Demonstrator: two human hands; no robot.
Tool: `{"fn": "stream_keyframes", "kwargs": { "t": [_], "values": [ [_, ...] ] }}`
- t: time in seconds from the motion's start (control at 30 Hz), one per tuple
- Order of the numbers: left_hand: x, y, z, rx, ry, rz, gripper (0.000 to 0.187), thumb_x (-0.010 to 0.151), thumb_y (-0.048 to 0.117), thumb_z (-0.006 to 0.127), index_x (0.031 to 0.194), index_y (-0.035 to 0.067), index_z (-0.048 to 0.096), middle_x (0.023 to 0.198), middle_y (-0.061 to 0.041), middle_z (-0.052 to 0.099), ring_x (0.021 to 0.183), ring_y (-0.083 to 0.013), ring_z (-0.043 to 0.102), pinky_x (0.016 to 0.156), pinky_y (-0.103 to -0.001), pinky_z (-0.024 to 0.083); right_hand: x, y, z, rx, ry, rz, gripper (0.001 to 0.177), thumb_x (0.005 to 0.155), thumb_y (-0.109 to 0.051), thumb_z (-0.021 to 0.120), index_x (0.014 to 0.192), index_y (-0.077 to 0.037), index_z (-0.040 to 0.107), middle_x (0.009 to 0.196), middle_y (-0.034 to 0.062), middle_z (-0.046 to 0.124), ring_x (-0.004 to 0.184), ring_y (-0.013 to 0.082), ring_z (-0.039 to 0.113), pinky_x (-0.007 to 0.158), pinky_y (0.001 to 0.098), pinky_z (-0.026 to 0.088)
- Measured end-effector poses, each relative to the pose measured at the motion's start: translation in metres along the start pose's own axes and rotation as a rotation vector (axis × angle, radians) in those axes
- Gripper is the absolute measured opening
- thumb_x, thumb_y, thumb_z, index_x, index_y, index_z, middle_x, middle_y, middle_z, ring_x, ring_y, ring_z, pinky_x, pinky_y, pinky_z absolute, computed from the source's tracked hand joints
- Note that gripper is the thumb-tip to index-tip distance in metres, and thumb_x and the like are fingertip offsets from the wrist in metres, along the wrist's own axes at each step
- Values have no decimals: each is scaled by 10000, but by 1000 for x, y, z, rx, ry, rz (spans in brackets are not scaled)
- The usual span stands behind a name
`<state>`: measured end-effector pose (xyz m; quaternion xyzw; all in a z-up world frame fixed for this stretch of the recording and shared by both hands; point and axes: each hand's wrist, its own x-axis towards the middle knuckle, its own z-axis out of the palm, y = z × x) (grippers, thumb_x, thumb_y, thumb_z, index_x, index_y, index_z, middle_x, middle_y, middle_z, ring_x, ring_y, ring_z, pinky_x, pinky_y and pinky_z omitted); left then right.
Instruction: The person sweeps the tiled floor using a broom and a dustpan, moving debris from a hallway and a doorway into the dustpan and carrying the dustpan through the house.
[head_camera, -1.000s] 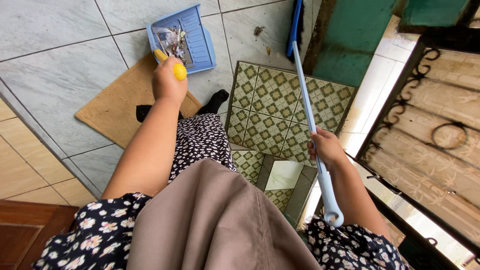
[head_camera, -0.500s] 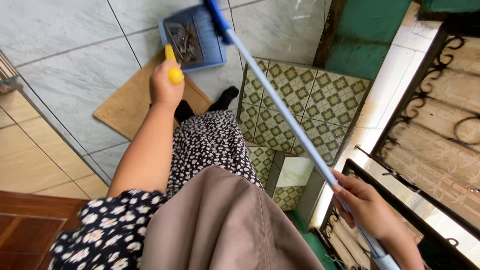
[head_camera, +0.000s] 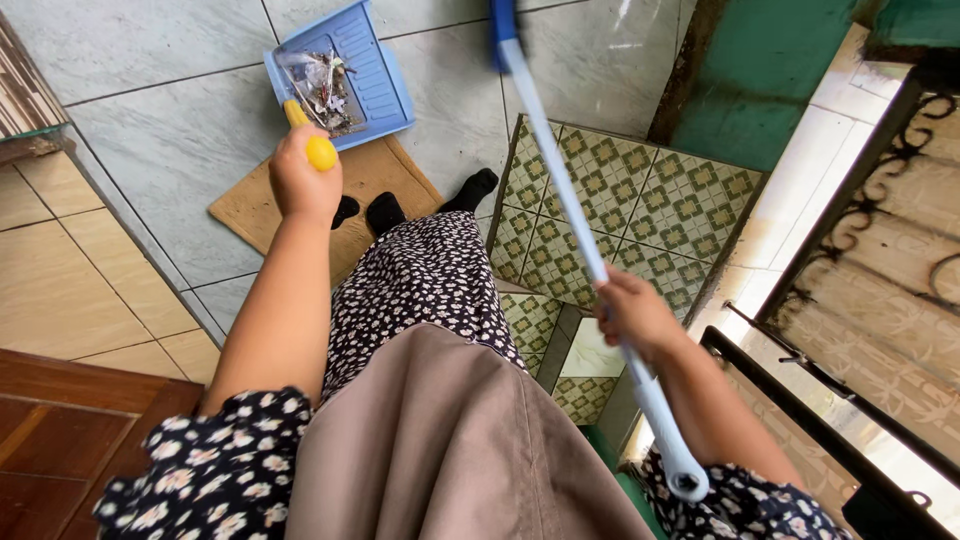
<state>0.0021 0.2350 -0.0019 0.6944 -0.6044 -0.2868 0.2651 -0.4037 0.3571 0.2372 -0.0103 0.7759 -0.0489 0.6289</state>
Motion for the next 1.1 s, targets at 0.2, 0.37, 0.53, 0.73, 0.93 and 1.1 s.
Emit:
{"fn": "stream_keyframes", "kwargs": {
  "t": [0.2,0.37,0.53,0.73,0.93,1.1],
  "values": [
    [5,-14,2,-53,72,-77,283,806,6,807,1035,102,671,1041,-134,721,991,-367,690,873,-424,557,-103,-6,16,-416,-121,-57,535,1003,-209,467,1538,-182,465,643,21,511,430,126,463,411,290,415],
    [-25,-41,-57,-119,50,-30,385,769,-4,876,1072,68,650,1108,-165,722,1041,-382,687,917,-433,549,-142,45,-14,-88,-101,-8,525,1004,-205,465,1526,-155,482,614,29,442,415,127,399,373,296,361],
    [-67,-63,-119,-173,61,-30,383,811,-24,859,1099,65,622,1277,-184,709,1168,-374,672,1004,-435,538,-134,85,-31,-9,67,130,470,1041,-211,444,1494,-96,490,654,48,463,447,140,391,400,302,341],
    [-72,-81,-128,-95,162,-94,349,796,-33,851,1064,85,660,1251,-168,720,1176,-368,675,1004,-424,540,-70,64,-23,132,-35,250,374,1040,-216,426,1399,-136,486,666,14,463,463,90,367,385,241,327],
    [-66,-107,-117,-25,239,-151,343,789,-55,826,1047,86,648,1211,-139,734,1105,-377,664,972,-430,529,-10,6,51,290,-314,187,170,1061,-310,487,996,-158,448,653,-26,428,416,49,333,302,216,277],
    [-51,-113,-106,-67,373,-283,343,793,-33,842,1042,89,640,1137,-114,739,1060,-358,673,934,-420,537,-2,-50,87,216,-364,104,167,1022,-254,473,1153,-176,542,671,-15,463,433,39,346,331,184,295]
  ]
}}
